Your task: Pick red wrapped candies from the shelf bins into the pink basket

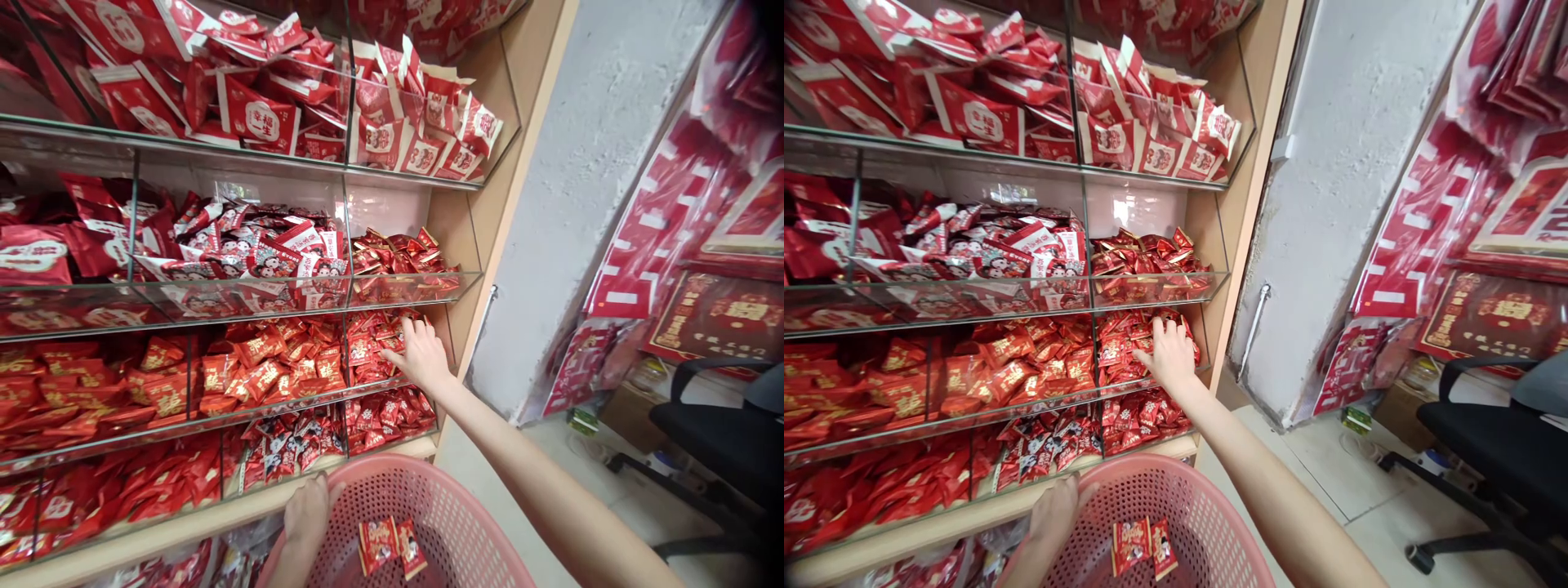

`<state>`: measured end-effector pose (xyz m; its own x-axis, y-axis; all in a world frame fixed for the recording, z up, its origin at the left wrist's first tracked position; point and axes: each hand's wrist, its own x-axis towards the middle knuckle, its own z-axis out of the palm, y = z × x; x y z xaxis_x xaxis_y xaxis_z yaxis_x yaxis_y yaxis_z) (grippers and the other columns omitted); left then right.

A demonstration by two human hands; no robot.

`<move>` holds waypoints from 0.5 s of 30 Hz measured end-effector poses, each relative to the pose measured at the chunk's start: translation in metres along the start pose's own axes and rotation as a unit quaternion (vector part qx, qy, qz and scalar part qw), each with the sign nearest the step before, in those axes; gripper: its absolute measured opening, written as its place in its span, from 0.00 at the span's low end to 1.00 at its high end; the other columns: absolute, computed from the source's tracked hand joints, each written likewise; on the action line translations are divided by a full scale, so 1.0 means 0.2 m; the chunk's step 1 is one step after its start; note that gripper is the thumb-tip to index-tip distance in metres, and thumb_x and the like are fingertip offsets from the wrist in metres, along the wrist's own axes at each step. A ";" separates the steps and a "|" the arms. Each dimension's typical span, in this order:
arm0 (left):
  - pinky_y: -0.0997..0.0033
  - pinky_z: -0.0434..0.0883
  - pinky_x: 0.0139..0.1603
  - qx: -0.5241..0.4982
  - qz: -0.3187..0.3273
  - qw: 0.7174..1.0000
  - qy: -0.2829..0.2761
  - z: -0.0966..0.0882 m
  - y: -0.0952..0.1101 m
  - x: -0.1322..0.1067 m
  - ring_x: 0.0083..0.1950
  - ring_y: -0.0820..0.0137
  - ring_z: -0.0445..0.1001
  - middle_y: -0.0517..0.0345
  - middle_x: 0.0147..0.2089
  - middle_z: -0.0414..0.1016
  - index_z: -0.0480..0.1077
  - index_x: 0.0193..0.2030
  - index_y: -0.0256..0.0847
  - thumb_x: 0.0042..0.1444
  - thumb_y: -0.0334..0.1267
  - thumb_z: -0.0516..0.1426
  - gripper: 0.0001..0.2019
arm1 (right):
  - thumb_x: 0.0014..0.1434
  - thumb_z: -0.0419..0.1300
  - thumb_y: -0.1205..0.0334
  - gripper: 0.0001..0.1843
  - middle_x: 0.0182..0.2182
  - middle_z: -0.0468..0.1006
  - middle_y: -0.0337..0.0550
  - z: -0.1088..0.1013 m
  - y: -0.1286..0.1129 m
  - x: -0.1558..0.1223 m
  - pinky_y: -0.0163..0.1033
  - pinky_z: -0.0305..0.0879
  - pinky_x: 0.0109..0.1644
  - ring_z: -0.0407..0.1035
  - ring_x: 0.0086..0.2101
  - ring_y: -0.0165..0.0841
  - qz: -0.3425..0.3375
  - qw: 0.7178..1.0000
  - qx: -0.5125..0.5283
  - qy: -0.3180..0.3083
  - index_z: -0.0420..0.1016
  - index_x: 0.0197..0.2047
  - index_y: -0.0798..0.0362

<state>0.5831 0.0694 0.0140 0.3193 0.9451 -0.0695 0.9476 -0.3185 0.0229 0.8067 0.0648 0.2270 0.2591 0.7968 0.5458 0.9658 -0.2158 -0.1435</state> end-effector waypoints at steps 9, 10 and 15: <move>0.63 0.70 0.40 -0.006 -0.004 1.000 0.000 -0.01 0.00 0.00 0.43 0.57 0.76 0.41 0.40 0.76 0.69 0.45 0.34 0.61 0.47 0.41 0.22 | 0.53 0.56 0.45 0.33 0.45 0.68 0.57 0.05 0.04 0.06 0.48 0.58 0.47 0.60 0.48 0.47 0.028 0.999 -0.002 -0.037 0.56 0.55 0.58; 0.63 0.70 0.40 -0.007 -0.005 1.000 -0.001 -0.02 0.01 -0.01 0.43 0.57 0.76 0.41 0.40 0.76 0.69 0.45 0.33 0.61 0.47 0.41 0.22 | 0.53 0.56 0.45 0.33 0.45 0.69 0.57 0.05 0.04 0.05 0.48 0.58 0.47 0.60 0.48 0.47 0.032 0.999 -0.003 -0.042 0.56 0.55 0.58; 0.65 0.69 0.40 -0.020 -0.011 1.000 -0.015 -0.03 0.01 -0.01 0.44 0.59 0.75 0.41 0.40 0.76 0.69 0.45 0.34 0.60 0.48 0.43 0.22 | 0.53 0.57 0.48 0.31 0.46 0.68 0.57 0.04 0.05 0.04 0.46 0.58 0.46 0.62 0.48 0.46 0.039 0.998 0.016 -0.052 0.55 0.55 0.57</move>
<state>0.5839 0.0676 0.0191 0.2990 0.9490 -0.1002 0.9538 -0.2941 0.0610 0.8189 0.0734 0.2240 0.3315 0.8326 0.4438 0.9417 -0.2629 -0.2101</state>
